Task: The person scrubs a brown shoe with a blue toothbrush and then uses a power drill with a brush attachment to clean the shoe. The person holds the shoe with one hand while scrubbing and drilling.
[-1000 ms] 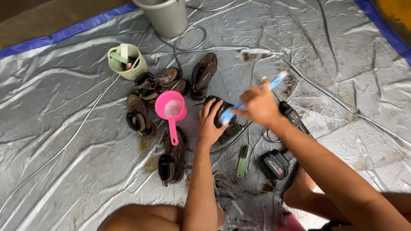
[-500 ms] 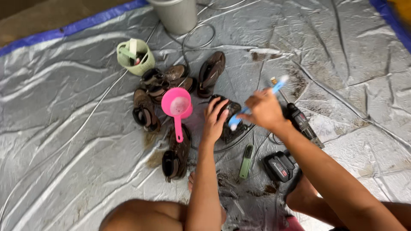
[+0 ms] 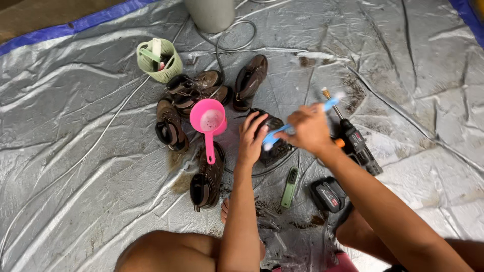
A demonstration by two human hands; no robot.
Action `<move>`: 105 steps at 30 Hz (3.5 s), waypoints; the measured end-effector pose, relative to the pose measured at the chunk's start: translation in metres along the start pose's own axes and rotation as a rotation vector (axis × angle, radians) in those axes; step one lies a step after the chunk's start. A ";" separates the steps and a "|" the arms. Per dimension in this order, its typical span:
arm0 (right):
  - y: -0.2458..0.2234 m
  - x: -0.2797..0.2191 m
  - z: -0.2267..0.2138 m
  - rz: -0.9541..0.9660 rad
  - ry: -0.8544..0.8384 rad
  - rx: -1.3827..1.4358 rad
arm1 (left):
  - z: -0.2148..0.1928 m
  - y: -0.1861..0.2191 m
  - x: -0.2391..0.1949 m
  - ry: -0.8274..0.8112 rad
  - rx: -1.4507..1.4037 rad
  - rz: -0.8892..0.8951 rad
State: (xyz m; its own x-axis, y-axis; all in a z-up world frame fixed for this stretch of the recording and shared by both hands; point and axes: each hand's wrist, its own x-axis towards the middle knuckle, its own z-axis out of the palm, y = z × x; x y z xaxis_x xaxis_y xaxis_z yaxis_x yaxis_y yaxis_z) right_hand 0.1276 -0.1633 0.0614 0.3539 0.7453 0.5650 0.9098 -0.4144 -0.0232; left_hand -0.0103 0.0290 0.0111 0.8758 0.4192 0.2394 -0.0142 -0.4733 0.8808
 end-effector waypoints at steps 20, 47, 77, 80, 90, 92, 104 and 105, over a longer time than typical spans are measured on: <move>-0.001 -0.010 0.010 0.020 0.120 -0.015 | -0.006 0.015 0.004 -0.010 -0.137 -0.046; 0.011 0.001 0.027 -0.138 0.081 -0.035 | -0.004 0.002 0.010 0.079 -0.127 0.037; 0.008 -0.017 0.031 -0.064 -0.149 -0.124 | -0.001 0.018 0.008 0.098 -0.076 0.008; -0.001 -0.001 0.003 -0.009 -0.054 -0.111 | -0.001 0.022 -0.001 0.076 -0.103 -0.032; 0.024 -0.022 0.048 0.036 -0.096 -0.079 | -0.002 0.001 0.012 0.139 -0.021 0.032; 0.010 -0.032 0.048 0.039 -0.101 -0.077 | 0.002 0.001 0.002 0.153 -0.038 0.004; 0.012 -0.015 0.007 0.119 -0.107 -0.149 | 0.000 -0.006 -0.010 0.400 -0.070 -0.163; 0.024 -0.007 -0.003 0.218 -0.065 -0.142 | -0.002 -0.007 -0.008 0.467 -0.160 -0.279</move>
State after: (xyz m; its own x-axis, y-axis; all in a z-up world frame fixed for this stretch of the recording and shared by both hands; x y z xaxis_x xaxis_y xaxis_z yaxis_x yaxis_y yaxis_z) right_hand 0.1468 -0.1797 0.0594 0.5554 0.6607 0.5050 0.7728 -0.6344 -0.0200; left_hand -0.0178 0.0305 0.0040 0.5511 0.8269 0.1120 0.0821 -0.1873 0.9789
